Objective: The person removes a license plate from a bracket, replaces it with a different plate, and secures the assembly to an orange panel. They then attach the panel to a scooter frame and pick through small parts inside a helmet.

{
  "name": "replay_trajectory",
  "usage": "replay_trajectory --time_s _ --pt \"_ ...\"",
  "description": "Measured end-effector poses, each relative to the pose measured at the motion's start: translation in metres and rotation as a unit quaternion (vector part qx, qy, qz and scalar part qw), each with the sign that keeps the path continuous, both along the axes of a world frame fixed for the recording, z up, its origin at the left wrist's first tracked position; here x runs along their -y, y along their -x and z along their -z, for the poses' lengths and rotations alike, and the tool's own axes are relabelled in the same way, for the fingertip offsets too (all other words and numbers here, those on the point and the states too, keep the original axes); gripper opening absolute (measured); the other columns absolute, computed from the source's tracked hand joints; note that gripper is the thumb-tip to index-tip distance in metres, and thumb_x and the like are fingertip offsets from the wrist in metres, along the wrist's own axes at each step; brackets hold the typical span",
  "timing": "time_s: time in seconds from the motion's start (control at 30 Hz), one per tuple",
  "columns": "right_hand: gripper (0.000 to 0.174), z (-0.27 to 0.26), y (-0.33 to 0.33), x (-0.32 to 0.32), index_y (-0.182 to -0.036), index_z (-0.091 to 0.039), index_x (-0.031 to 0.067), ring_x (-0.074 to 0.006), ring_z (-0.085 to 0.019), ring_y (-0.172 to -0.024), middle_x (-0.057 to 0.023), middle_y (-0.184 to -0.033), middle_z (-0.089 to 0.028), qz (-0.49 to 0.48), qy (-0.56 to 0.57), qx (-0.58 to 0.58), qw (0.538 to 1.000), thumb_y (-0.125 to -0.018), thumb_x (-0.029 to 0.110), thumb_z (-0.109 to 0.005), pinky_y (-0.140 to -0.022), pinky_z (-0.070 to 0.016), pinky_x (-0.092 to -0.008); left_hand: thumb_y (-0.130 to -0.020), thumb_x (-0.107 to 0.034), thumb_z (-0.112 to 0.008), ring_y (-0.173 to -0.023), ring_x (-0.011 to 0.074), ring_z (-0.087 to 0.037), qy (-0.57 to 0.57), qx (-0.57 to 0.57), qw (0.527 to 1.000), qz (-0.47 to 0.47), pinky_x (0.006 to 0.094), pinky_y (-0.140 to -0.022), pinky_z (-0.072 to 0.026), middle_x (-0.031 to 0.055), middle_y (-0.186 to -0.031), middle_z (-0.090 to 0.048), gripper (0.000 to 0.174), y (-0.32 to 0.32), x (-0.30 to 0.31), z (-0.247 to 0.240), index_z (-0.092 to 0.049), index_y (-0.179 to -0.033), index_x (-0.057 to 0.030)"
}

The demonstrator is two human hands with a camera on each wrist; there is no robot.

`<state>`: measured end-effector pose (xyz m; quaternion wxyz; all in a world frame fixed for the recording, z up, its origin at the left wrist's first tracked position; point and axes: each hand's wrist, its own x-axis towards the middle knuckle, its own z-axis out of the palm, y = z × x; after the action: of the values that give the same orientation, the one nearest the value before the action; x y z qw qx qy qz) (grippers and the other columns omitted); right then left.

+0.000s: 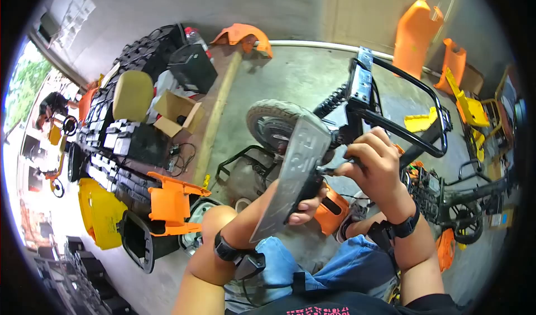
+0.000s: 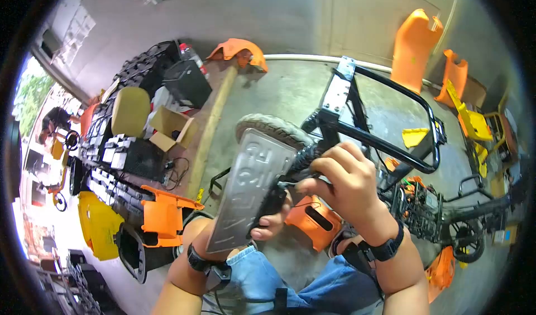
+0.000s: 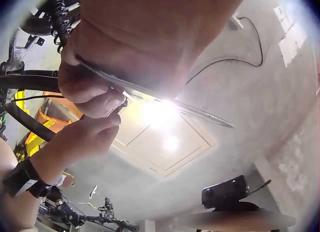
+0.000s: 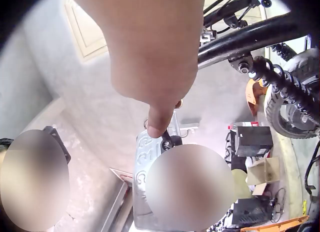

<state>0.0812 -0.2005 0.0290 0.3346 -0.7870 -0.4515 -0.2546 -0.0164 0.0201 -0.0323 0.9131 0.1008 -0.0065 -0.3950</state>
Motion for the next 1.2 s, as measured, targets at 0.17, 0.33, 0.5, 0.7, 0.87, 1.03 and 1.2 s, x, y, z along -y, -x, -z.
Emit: replay_trajectory --time_s 0.17,0.33,0.5,0.7,0.87,1.03,1.2 --pt "0.039 0.008 0.001 -0.003 -0.079 -0.062 0.0047 -0.0263 -0.055 -0.069 -0.0071 -0.073 -0.058 0.003 -0.008 -0.005 1.0 -0.07 0.039 -0.079 -0.059 -0.0449 -0.0358 -0.1 -0.043 -0.042 -0.045 0.0159 -0.049 -0.132 -0.145 0.98 -0.029 0.0254 -0.034 -0.0389 0.0053 -0.066 -0.046 0.043 0.003 0.014 -0.046 -0.052 -0.108 -0.0017" --pt "0.043 0.008 0.003 -0.007 -0.079 -0.059 0.0037 -0.0268 -0.051 -0.067 -0.0077 -0.071 -0.053 -0.003 -0.006 -0.008 1.0 -0.073 0.043 -0.075 -0.057 -0.04 -0.0376 -0.101 -0.053 -0.037 -0.044 0.0092 -0.045 -0.161 -0.038 0.986 -0.018 0.0226 -0.033 -0.0357 0.0021 -0.062 -0.046 0.053 -0.002 0.018 -0.038 -0.053 -0.1 -0.0024" --pt "0.049 0.007 0.006 -0.005 -0.079 -0.058 0.0018 -0.0281 -0.051 -0.072 -0.0094 -0.073 -0.052 0.005 0.006 -0.004 1.0 -0.08 0.049 -0.069 -0.061 -0.0416 -0.0391 -0.102 -0.022 -0.047 -0.052 0.0114 -0.047 -0.169 0.004 0.983 -0.072 0.022 -0.037 -0.0411 0.0082 -0.072 -0.047 0.029 0.002 0.014 -0.04 -0.049 -0.114 0.0046" --pt "0.052 0.013 0.005 -0.004 -0.079 -0.057 0.0011 -0.0276 -0.051 -0.073 -0.0092 -0.073 -0.051 -0.036 -0.004 -0.051 0.998 -0.08 0.052 -0.068 -0.062 -0.0413 -0.0384 -0.101 -0.025 -0.05 -0.044 0.0104 -0.044 -0.165 -0.01 0.986 -0.033 0.0219 -0.035 -0.0373 0.0033 -0.069 -0.044 0.029 0.01 0.012 -0.058 -0.052 -0.111 0.0025" --pt "0.053 0.01 0.007 -0.005 -0.078 -0.058 0.0009 -0.0269 -0.051 -0.074 -0.0089 -0.074 -0.052 -0.027 -0.012 -0.05 0.998 -0.078 0.053 -0.069 -0.063 -0.0413 -0.0372 -0.1 -0.029 -0.051 -0.042 0.0104 -0.043 -0.139 0.013 0.99 0.001 0.0227 -0.034 -0.0365 0.0035 -0.065 -0.044 0.032 0.007 0.014 -0.039 -0.052 -0.109 0.0017" --pt "0.053 0.008 0.005 -0.004 -0.077 -0.058 0.0007 -0.0255 -0.051 -0.074 -0.0083 -0.074 -0.052 -0.058 -0.008 -0.077 0.995 -0.078 0.052 -0.07 -0.062 -0.041 -0.0362 -0.1 -0.032 -0.05 -0.041 0.0086 -0.042 -0.167 0.044 0.985 0.017 0.0221 -0.032 -0.0344 0.0034 -0.062 -0.045 0.033 0.005 0.021 -0.03 -0.052 -0.105 0.0007" --pt "0.051 0.014 0.008 -0.006 -0.078 -0.057 0.0004 -0.0247 -0.05 -0.072 -0.0083 -0.073 -0.051 -0.05 -0.015 -0.115 0.992 -0.081 0.05 -0.07 -0.061 -0.0403 -0.0358 -0.099 -0.032 -0.053 -0.042 0.0076 -0.042 -0.154 0.024 0.988 -0.01 0.0215 -0.032 -0.0348 0.0024 -0.063 -0.045 0.033 0.008 0.018 -0.044 -0.052 -0.107 0.0002"
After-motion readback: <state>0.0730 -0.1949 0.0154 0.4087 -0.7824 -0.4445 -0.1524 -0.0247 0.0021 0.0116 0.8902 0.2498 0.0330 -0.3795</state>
